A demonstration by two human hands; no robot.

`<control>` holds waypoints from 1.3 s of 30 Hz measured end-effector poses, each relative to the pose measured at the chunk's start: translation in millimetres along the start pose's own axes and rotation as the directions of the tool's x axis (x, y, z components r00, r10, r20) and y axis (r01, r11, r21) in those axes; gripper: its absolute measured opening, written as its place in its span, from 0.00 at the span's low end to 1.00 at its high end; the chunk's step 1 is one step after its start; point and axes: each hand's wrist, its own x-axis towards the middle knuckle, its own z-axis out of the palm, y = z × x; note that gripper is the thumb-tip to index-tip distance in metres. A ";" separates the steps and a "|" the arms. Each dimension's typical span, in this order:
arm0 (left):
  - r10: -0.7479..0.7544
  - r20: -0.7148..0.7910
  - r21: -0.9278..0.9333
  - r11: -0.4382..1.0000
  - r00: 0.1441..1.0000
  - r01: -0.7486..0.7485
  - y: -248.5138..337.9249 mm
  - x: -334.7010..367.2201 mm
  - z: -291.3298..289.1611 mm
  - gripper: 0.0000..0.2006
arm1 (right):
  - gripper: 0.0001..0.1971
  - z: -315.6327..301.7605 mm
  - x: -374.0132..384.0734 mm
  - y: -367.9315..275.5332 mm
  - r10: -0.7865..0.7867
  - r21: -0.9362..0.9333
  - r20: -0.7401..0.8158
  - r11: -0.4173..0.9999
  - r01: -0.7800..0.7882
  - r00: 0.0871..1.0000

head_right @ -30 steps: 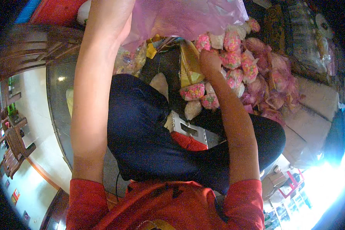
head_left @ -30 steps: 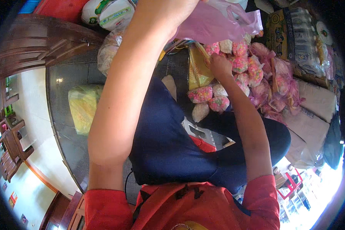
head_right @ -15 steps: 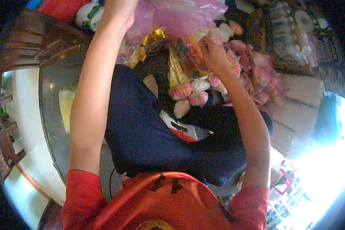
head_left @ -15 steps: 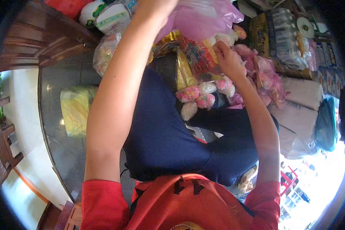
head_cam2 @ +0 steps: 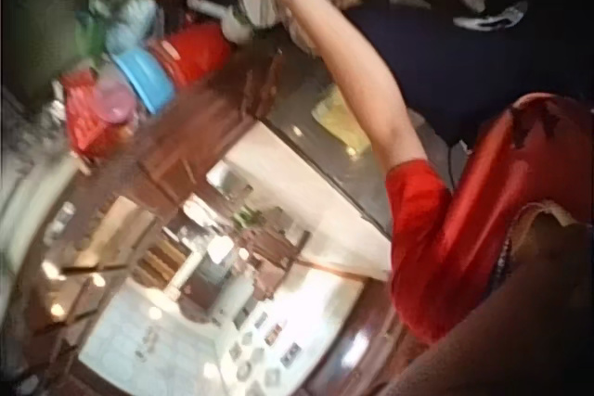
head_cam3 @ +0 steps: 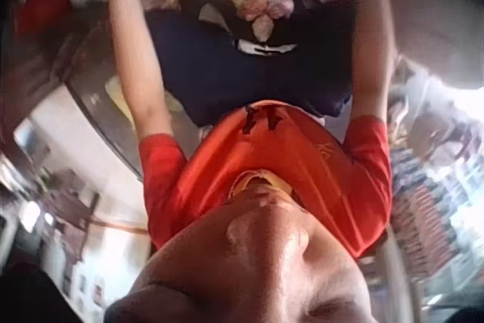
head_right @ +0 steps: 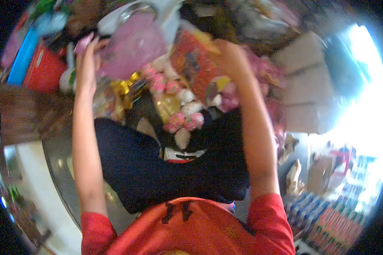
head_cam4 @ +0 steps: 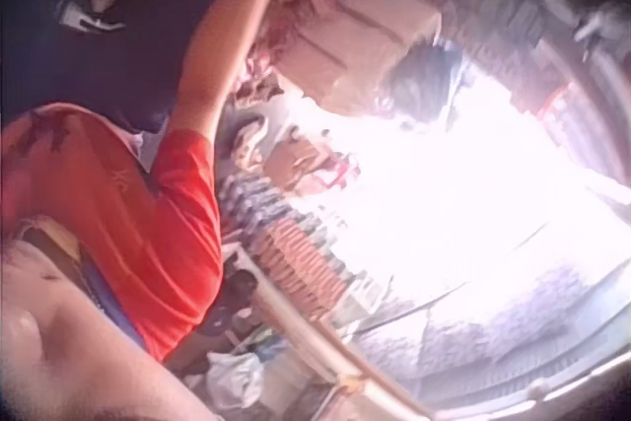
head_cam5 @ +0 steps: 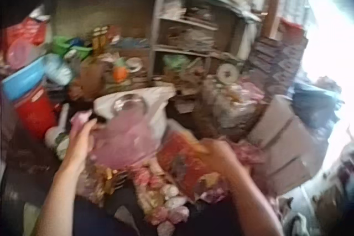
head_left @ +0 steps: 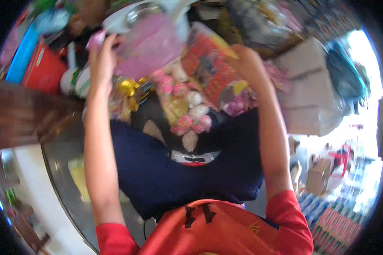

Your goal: Sort and pack small bags of colorful candy or snacks into a larger pink plastic bag in a storage area.

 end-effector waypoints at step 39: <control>-0.365 0.618 -0.014 0.881 0.696 0.474 2.5 21.1 73.6 0.21 | 0.20 -47.5 -10.2 31.9 0.020 0.888 0.366 0.291 -0.356 0.930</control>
